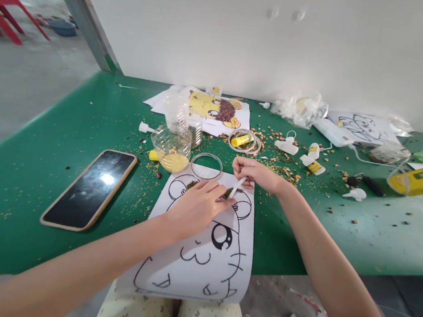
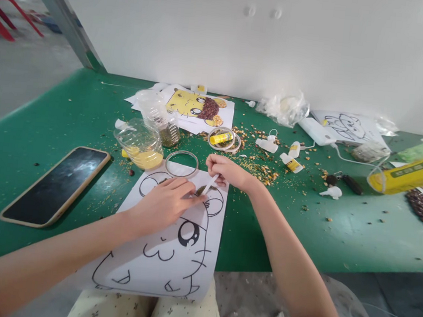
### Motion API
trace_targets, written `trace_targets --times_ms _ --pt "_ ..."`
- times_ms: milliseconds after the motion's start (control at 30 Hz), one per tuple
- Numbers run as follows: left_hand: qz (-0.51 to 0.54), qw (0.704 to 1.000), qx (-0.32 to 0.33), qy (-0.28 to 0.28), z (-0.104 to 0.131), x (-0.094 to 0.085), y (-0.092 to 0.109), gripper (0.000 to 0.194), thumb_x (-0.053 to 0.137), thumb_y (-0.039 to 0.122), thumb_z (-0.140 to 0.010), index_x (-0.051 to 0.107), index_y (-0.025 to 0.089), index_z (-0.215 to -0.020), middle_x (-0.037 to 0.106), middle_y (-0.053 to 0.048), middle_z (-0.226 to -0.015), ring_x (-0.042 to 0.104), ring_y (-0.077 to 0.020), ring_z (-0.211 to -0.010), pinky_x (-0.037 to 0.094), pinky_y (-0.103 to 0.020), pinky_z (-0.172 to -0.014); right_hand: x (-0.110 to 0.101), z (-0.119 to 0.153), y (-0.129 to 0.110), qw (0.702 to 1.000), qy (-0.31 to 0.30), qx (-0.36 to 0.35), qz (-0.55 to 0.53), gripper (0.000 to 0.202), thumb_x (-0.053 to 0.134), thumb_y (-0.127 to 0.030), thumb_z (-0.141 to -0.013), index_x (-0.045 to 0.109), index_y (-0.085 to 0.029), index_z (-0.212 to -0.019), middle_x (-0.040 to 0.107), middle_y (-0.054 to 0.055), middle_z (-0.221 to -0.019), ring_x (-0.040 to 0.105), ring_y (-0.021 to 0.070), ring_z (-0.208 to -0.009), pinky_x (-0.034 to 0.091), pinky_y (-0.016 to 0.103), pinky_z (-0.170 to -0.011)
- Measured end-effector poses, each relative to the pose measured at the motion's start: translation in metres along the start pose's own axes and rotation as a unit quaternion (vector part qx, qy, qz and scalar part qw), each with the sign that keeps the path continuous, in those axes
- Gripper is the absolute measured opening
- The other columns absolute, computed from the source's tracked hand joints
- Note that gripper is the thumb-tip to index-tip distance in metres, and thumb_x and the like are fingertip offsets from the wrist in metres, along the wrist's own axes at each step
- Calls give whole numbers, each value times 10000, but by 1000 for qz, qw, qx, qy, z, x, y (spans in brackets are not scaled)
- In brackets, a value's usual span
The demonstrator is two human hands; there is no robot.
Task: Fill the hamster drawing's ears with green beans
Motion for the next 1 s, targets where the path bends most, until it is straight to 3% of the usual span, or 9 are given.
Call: trace_targets --times_ms 533,1000 --pt "-46 999 8 -16 0 3 4 421 416 93 -821 478 151 -1233 499 -78 -966 467 -231 -925 386 -370 -848 2 8 -6 999 -18 1 29 130 454 -90 -698 381 -198 -704 391 -51 -619 391 62 -454 321 204 -408" --pt "-61 998 14 -16 -1 3 4 443 405 94 -827 439 145 -1266 498 -82 -975 465 -231 -915 377 -363 -848 -5 20 -9 991 -12 63 118 114 467 -112 -717 393 -198 -728 406 -48 -634 465 68 -484 422 203 -446"
Point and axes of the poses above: each hand's wrist, its own z-axis away from the middle knuckle, its own x-axis out of the palm, y = z × x, the point moved 2 cm from there along -z, towards the middle knuckle
